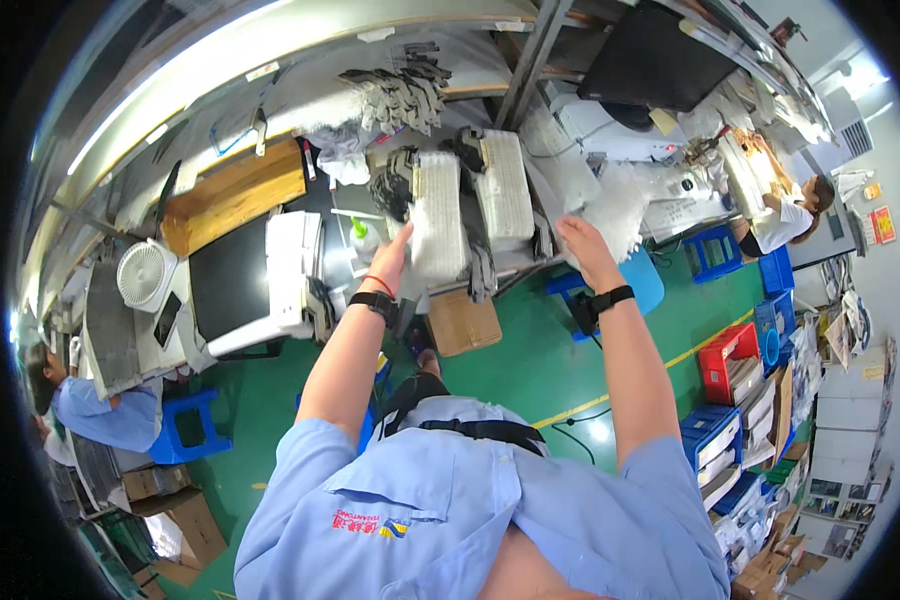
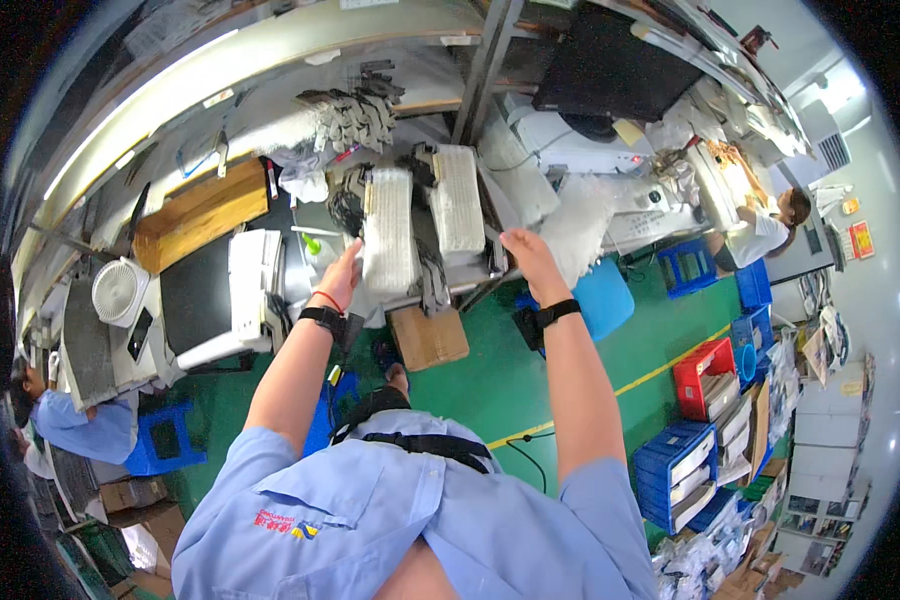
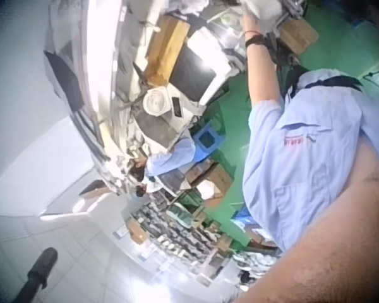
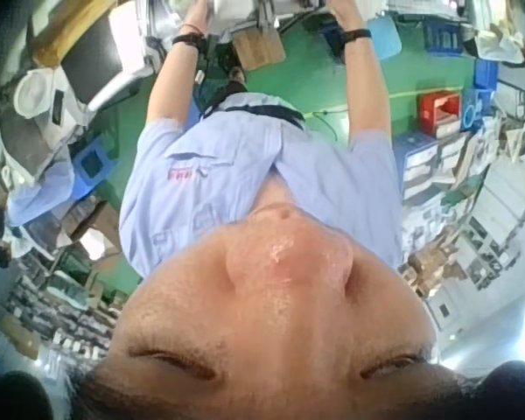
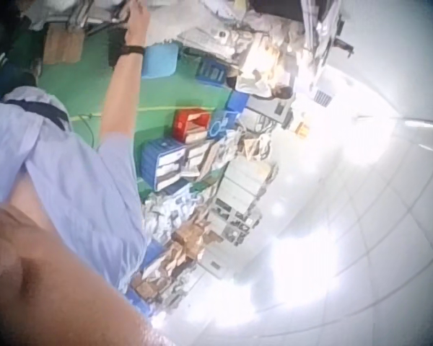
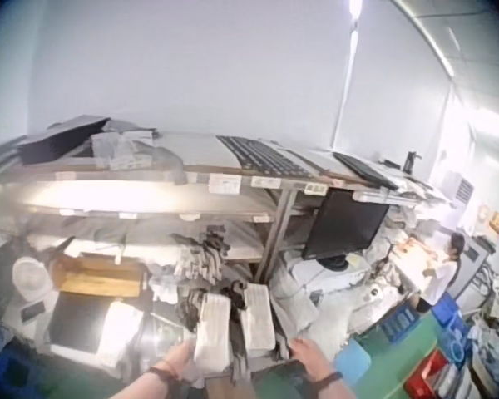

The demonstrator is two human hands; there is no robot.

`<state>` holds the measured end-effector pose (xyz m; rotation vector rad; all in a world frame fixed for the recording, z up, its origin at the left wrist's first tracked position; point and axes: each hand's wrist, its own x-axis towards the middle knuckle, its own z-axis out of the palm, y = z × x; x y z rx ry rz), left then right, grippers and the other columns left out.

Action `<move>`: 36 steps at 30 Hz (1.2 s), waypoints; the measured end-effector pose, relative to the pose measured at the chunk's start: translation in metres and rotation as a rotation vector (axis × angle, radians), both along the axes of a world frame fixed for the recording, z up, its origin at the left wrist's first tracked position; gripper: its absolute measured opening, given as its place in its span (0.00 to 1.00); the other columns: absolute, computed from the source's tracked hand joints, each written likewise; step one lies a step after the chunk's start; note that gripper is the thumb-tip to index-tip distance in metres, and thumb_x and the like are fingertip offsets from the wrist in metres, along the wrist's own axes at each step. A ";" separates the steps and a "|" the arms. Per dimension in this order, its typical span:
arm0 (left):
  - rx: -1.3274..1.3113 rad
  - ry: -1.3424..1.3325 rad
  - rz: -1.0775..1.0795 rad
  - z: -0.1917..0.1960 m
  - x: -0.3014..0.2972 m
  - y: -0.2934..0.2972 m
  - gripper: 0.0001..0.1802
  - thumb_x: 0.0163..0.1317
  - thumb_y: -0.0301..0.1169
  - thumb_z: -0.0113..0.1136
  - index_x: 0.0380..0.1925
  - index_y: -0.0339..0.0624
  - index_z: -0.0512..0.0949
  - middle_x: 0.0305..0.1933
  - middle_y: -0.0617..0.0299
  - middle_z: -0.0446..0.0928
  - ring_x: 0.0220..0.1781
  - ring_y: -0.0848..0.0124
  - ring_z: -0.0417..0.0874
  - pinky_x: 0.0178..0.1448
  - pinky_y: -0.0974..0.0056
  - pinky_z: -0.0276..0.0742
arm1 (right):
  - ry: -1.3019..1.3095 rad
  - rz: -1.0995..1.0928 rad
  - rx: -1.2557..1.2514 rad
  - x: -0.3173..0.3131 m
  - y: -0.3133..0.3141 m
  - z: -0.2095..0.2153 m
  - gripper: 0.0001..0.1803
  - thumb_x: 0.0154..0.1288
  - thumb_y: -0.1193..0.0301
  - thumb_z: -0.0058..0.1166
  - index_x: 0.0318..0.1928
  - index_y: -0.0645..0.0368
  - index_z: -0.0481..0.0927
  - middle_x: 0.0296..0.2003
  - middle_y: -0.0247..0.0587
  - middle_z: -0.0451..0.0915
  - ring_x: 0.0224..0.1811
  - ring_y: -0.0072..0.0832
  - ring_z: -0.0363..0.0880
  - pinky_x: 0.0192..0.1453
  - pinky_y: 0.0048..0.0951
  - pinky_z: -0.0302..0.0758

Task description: Assembling plastic components onto led light strips and organizing finished parts.

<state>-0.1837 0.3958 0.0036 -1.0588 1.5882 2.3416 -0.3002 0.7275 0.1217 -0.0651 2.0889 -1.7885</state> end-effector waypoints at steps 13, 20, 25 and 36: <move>0.352 -0.075 -0.037 -0.022 -0.053 -0.003 0.35 0.62 0.49 0.59 0.57 0.30 0.68 0.58 0.52 0.74 0.58 0.64 0.76 0.62 0.62 0.70 | -0.717 0.465 -0.132 -0.192 -0.049 -0.103 0.29 0.66 0.60 0.57 0.60 0.66 0.68 0.56 0.39 0.74 0.56 0.25 0.71 0.61 0.26 0.66; 0.329 -0.071 -0.057 -0.001 -0.062 0.010 0.31 0.66 0.47 0.54 0.59 0.34 0.67 0.58 0.54 0.74 0.58 0.66 0.76 0.63 0.62 0.69 | -0.789 0.585 -0.145 -0.195 -0.065 -0.127 0.35 0.61 0.60 0.62 0.63 0.64 0.64 0.60 0.41 0.71 0.61 0.28 0.67 0.66 0.27 0.60; 0.165 -0.007 0.003 -0.013 -0.062 0.004 0.37 0.67 0.53 0.49 0.63 0.32 0.62 0.59 0.55 0.72 0.60 0.68 0.74 0.63 0.63 0.68 | -0.780 0.698 -0.114 -0.204 -0.067 -0.116 0.37 0.60 0.61 0.63 0.64 0.65 0.63 0.60 0.42 0.70 0.62 0.29 0.67 0.67 0.27 0.60; -1.185 -0.584 -0.847 -0.150 -0.080 -0.080 0.42 0.61 0.30 0.49 0.70 0.31 0.38 0.52 0.36 0.75 0.57 0.51 0.76 0.62 0.57 0.67 | -0.767 0.634 -0.131 -0.196 -0.073 -0.109 0.38 0.59 0.62 0.65 0.64 0.67 0.62 0.60 0.44 0.70 0.60 0.30 0.70 0.64 0.28 0.65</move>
